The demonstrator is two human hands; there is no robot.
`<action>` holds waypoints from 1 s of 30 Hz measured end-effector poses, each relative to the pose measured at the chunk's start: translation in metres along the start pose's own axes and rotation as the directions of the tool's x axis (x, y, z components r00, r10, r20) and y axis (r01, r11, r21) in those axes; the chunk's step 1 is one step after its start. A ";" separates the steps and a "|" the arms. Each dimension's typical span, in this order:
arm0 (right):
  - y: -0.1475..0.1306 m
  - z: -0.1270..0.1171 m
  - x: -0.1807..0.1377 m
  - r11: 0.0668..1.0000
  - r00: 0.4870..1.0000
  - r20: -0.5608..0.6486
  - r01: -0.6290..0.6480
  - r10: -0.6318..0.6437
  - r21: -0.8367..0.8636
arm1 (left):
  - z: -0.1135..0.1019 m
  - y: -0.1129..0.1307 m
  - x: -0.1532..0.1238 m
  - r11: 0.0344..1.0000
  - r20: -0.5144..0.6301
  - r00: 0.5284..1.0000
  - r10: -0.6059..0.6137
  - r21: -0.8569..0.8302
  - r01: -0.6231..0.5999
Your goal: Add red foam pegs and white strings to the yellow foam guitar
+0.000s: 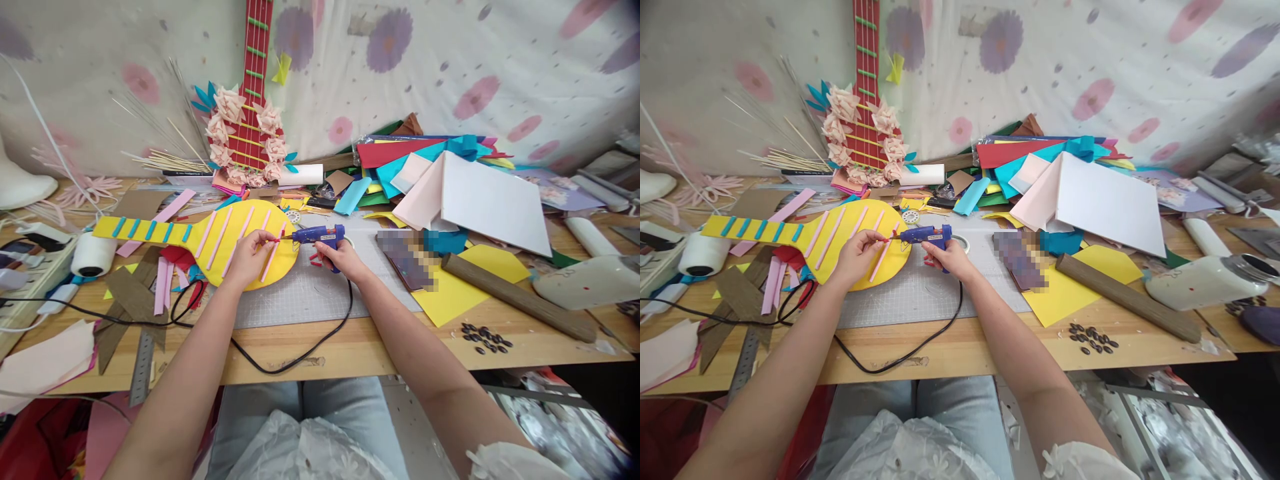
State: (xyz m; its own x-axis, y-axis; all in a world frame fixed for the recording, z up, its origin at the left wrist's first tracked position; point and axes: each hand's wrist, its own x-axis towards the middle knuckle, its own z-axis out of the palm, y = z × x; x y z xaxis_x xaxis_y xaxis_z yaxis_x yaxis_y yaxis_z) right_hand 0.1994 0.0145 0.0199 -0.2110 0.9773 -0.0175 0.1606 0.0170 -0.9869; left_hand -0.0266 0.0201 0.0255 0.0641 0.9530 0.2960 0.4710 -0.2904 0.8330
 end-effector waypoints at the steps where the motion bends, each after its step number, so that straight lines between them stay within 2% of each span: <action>1: 0.000 0.000 0.000 1.000 1.000 -0.002 0.001 -0.001 -0.003 | 0.000 0.000 0.000 1.000 0.001 1.000 0.001 -0.003 -0.001; 17: -0.002 0.000 -0.003 1.000 0.999 0.032 0.008 -0.008 0.005 | 0.000 -0.002 0.001 1.000 0.015 1.000 -0.003 -0.024 0.003; 30: 0.000 0.000 0.000 1.000 1.000 0.003 -0.022 0.022 -0.007 | 0.000 -0.005 0.001 1.000 0.014 1.000 0.015 -0.024 -0.014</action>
State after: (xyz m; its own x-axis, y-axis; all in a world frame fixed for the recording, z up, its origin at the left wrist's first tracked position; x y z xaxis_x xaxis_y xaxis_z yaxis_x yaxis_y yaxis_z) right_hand 0.1996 0.0142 0.0205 -0.2105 0.9768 -0.0394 0.1719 -0.0027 -0.9851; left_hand -0.0286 0.0229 0.0221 0.0835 0.9498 0.3014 0.4488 -0.3059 0.8397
